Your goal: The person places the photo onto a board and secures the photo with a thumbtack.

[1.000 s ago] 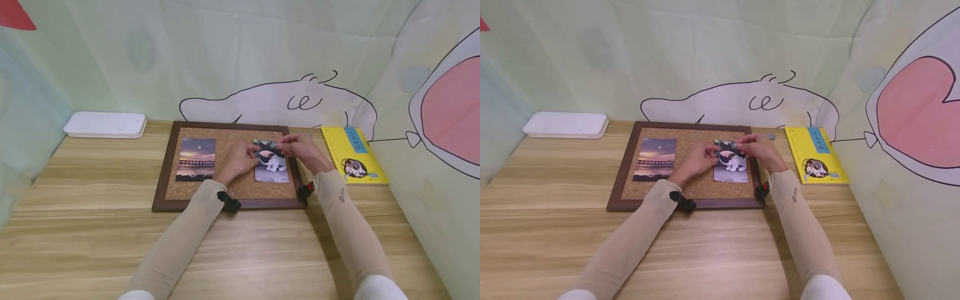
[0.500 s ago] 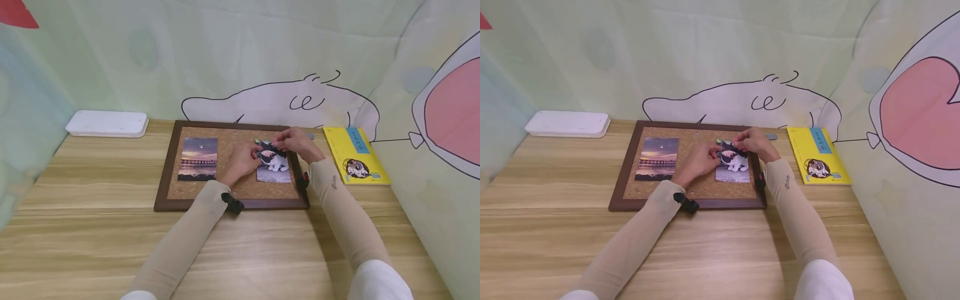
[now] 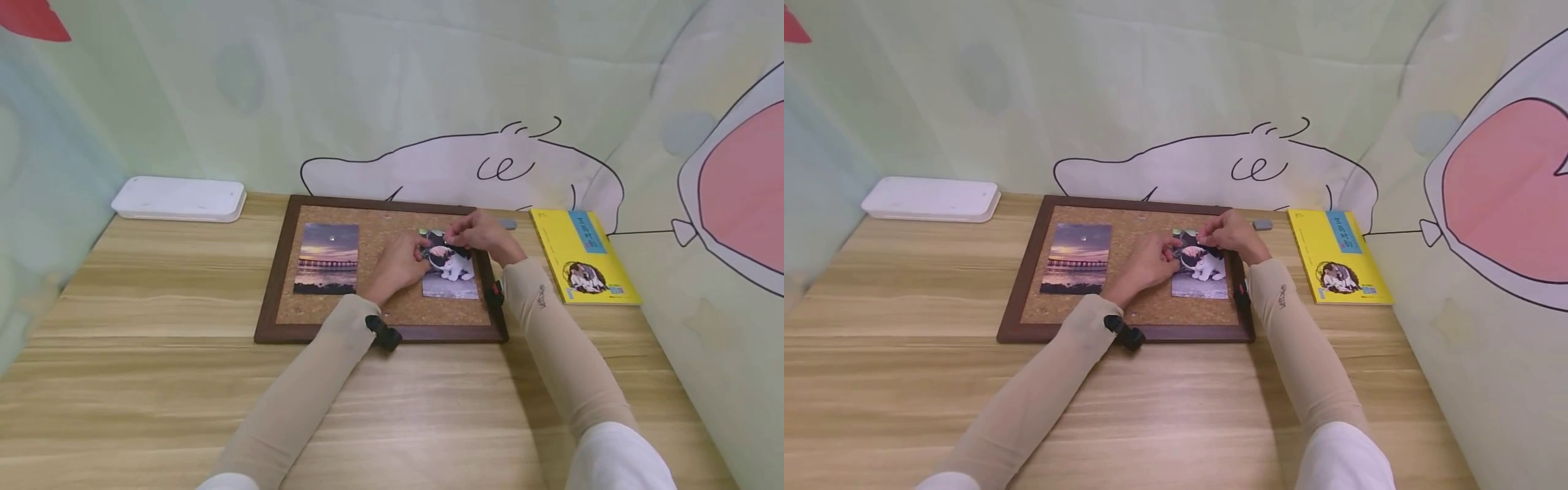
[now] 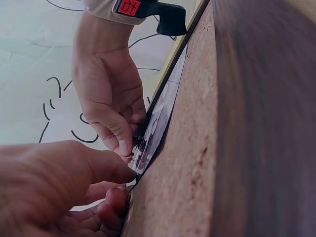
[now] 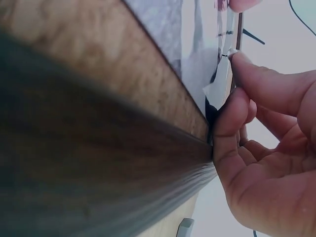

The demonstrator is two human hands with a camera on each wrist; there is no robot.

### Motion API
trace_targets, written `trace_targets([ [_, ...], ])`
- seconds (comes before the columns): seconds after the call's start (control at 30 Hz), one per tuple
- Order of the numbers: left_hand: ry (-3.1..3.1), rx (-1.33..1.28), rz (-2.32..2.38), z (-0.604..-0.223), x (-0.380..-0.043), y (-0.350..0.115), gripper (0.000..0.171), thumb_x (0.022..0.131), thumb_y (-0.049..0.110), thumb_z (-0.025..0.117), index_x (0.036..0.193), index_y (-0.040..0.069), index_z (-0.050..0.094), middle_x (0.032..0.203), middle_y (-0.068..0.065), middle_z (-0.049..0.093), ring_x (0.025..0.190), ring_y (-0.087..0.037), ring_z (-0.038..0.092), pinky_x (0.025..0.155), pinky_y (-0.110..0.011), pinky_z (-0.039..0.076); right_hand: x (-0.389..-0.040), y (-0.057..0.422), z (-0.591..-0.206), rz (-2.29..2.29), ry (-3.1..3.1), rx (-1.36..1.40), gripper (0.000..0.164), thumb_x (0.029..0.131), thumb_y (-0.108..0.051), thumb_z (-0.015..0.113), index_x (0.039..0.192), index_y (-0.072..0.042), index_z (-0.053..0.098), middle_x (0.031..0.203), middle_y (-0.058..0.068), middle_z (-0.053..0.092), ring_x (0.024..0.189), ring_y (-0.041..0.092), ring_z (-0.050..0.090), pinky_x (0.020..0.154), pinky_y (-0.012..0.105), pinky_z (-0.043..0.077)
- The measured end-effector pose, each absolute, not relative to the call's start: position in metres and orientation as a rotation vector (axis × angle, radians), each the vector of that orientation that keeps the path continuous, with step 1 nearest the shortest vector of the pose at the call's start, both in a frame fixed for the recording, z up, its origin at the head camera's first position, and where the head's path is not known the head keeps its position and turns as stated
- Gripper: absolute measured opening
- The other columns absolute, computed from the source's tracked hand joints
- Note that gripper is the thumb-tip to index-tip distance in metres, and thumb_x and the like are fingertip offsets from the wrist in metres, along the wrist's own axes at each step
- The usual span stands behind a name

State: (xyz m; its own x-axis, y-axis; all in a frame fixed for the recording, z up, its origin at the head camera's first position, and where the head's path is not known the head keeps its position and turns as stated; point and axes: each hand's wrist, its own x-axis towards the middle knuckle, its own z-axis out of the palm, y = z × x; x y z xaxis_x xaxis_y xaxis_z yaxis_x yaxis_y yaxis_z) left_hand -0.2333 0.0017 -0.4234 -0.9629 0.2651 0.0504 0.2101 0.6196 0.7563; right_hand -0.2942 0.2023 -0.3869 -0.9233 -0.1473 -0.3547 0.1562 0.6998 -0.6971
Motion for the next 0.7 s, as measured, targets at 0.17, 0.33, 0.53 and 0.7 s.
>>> trace_targets([
  [0.17,2.765,0.406,1.255,-0.4206,-0.2323,0.0031,0.042,0.091,0.006,0.073,0.133,0.002,0.073,0.084,-0.003,0.064,0.074,-0.013,0.054,0.066,-0.023,0.040,-0.2950,0.2016,-0.3867,-1.051,2.549,-0.001,0.022,0.100,-0.010,0.073,0.118,0.003,0.077,0.102,0.002,0.073,0.088,0.011,0.057,0.074,0.021,0.048],
  [0.33,2.761,0.389,1.232,-0.4182,-0.2314,0.0038,0.041,0.093,0.006,0.073,0.134,0.004,0.073,0.085,-0.002,0.061,0.075,-0.014,0.053,0.064,-0.022,0.037,-0.2954,0.2002,-0.3840,-1.032,2.527,0.057,0.022,0.102,-0.012,0.072,0.119,0.001,0.077,0.110,0.006,0.069,0.094,0.015,0.056,0.077,0.022,0.047],
  [0.53,2.767,0.377,1.219,-0.4172,-0.2309,0.0030,0.041,0.093,0.006,0.073,0.134,0.004,0.073,0.085,-0.002,0.061,0.076,-0.014,0.053,0.065,-0.023,0.037,-0.2954,0.1985,-0.3836,-1.073,2.519,0.054,0.017,0.103,-0.010,0.068,0.115,0.001,0.073,0.099,0.002,0.065,0.087,0.014,0.056,0.073,0.022,0.048],
  [0.7,2.769,0.390,1.217,-0.4170,-0.2304,0.0018,0.041,0.093,0.006,0.073,0.133,0.003,0.073,0.083,-0.002,0.060,0.074,-0.013,0.052,0.065,-0.023,0.037,-0.2966,0.1986,-0.3869,-1.089,2.529,0.039,0.011,0.103,-0.010,0.069,0.109,-0.001,0.071,0.088,-0.003,0.061,0.079,0.011,0.056,0.069,0.021,0.049],
])
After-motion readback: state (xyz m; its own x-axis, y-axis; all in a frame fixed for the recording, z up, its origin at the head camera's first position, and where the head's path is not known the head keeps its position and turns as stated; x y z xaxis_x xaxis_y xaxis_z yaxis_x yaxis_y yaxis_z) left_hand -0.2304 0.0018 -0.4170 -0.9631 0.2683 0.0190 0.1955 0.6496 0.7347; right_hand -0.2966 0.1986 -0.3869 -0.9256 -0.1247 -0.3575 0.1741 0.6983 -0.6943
